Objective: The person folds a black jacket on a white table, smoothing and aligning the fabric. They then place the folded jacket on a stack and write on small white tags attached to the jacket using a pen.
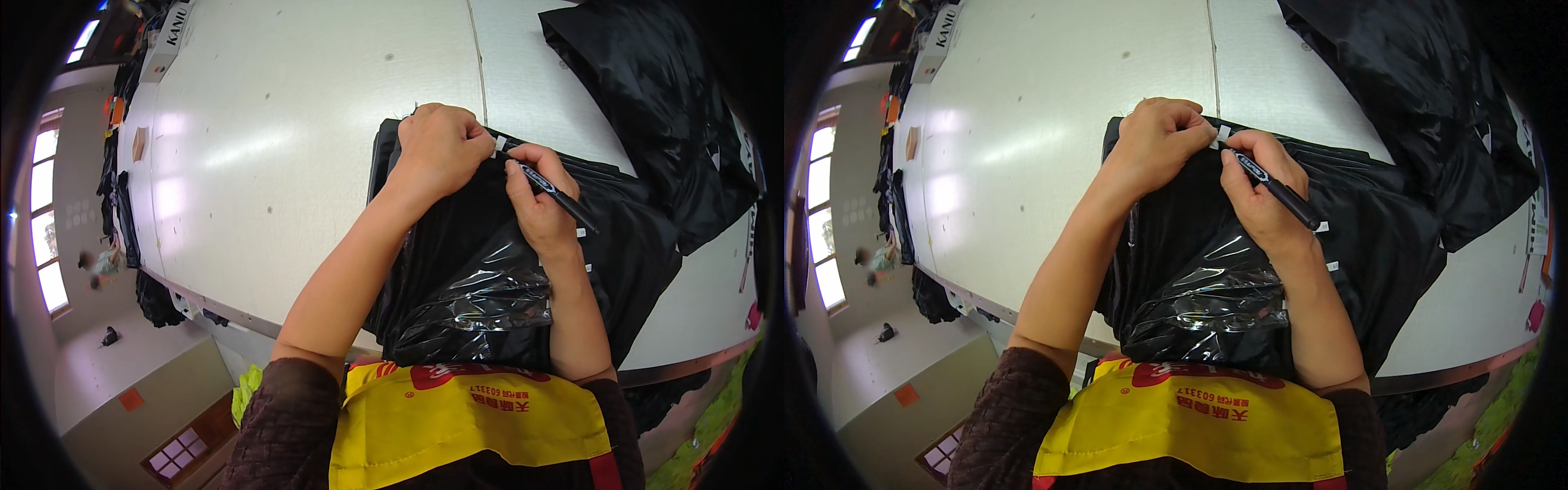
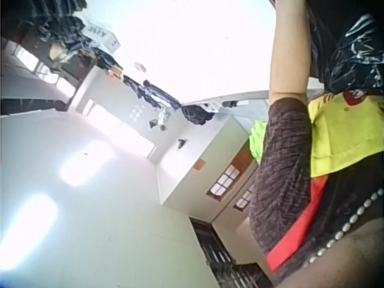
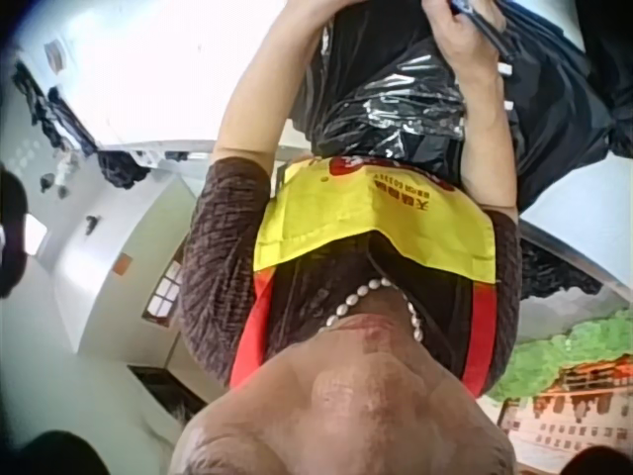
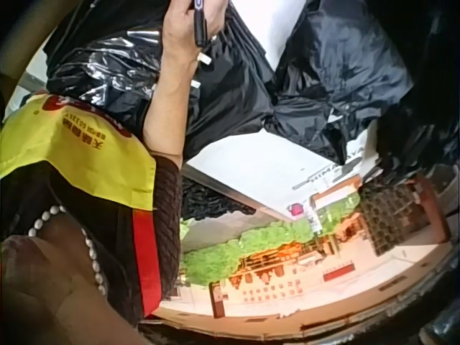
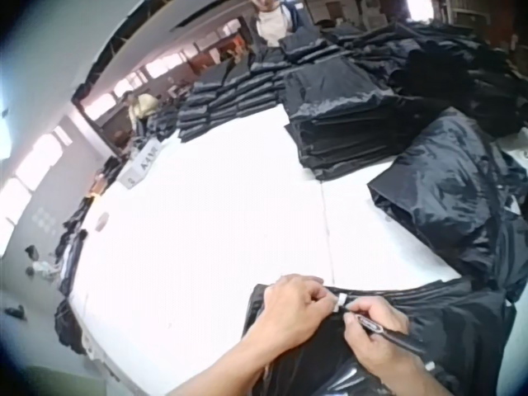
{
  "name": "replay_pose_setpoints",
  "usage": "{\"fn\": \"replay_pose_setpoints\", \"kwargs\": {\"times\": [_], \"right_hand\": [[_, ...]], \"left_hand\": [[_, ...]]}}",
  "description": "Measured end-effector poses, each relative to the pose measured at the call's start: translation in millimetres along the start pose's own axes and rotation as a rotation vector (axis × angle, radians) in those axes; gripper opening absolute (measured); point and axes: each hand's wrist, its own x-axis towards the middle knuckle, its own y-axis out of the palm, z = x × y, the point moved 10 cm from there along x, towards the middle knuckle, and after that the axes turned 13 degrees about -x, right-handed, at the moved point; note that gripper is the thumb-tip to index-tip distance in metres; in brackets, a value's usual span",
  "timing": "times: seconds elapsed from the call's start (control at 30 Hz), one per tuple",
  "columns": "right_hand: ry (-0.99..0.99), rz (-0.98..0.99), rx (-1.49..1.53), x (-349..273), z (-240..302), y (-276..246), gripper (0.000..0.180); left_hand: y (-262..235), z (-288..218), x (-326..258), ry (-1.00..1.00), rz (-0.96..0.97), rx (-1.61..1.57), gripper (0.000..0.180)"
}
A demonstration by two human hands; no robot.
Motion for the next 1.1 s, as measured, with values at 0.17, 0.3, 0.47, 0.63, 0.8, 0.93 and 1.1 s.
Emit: {"fn": "replay_pose_setpoints", "kwargs": {"times": [0.17, 0.3, 0.47, 0.63, 0.8, 0.93, 1.1], "right_hand": [[-0.002, 0.025, 0.037, 0.3, 1.2, 1.4, 0.015], [-0.004, 0.025, 0.057, 0.0, 1.4, 1.2, 0.014], [-0.009, 0.002, 0.089, 0.6, 0.1, 1.0, 0.013], [0.004, 0.033, 0.068, 0.7, 1.2, 3.1, 0.013], [0.013, 0.045, 0.082, 0.5, 1.3, 3.0, 0.013], [0.016, 0.044, 0.059, 1.6, 3.5, 3.5, 0.013], [0.054, -0.007, 0.117, -1.4, -4.0, 0.1, 0.011]], "left_hand": [[-1.2, -0.7, -0.8, 0.030, -0.012, 0.005, 0.026], [-1.9, -0.8, -1.7, 0.011, -0.003, -0.004, 0.027], [-3.2, -2.0, -1.6, 0.072, -0.035, 0.001, 0.026], [-0.9, 2.0, -0.9, -0.023, 0.009, -0.018, 0.026], [-1.9, 3.0, -0.8, -0.017, -0.008, -0.017, 0.026], [-1.0, 6.9, -0.7, -0.044, -0.009, -0.039, 0.027], [-1.1, 6.8, -0.8, -0.081, 0.019, -0.053, 0.027]]}}
